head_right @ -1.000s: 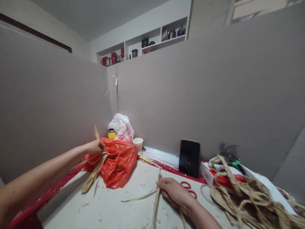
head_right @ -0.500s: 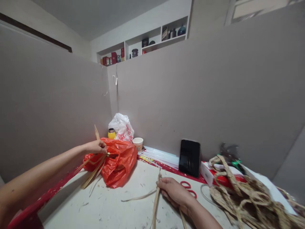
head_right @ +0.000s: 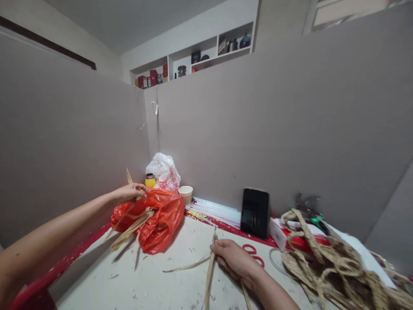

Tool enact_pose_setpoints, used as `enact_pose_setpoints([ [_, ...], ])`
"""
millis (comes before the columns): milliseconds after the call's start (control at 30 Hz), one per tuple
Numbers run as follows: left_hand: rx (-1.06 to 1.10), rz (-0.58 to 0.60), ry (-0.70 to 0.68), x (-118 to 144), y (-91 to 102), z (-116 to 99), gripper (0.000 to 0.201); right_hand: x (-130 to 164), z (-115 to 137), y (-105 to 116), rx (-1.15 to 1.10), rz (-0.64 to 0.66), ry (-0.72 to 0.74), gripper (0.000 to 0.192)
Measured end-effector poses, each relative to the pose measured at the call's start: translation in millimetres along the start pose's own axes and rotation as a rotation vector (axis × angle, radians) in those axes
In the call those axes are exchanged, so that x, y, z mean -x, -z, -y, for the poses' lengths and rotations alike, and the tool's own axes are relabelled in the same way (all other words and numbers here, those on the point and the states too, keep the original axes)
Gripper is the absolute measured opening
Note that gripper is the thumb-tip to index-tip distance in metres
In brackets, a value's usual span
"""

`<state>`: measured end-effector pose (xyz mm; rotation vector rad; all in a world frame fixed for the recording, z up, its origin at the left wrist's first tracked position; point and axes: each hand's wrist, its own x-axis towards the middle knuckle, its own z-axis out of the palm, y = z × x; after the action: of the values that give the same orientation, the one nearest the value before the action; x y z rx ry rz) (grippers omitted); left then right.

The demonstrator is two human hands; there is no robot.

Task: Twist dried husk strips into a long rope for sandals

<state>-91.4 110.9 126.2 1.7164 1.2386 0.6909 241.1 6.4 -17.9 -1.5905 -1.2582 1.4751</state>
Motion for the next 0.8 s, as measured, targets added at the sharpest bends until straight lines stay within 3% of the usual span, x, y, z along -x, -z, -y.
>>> enact_pose_setpoints([
  [100, 0.158, -0.012, -0.053, 1.6, 6.2, -13.5, 0.029, 0.0, -0.8, 0.1, -0.018, -0.005, -0.005, 0.028],
  [300, 0.331, -0.125, -0.188, 7.5, 28.4, -49.2, 0.014, -4.8, -7.5, 1.8, -0.030, 0.009, 0.010, 0.029],
  [600, 0.401, -0.259, -0.480, 30.5, 76.3, -134.6, 0.013, -7.8, -8.2, 1.3, 0.000, 0.012, 0.051, 0.029],
  [700, 0.422, -0.260, -0.576, 37.3, 83.7, -150.2, 0.012, -4.0, -4.8, -1.3, 0.032, -0.002, 0.039, 0.031],
  [800, 0.226, -0.210, -0.439, 33.2, 76.4, -148.2, 0.020, -2.2, -2.9, -2.9, 0.028, -0.010, 0.051, 0.031],
])
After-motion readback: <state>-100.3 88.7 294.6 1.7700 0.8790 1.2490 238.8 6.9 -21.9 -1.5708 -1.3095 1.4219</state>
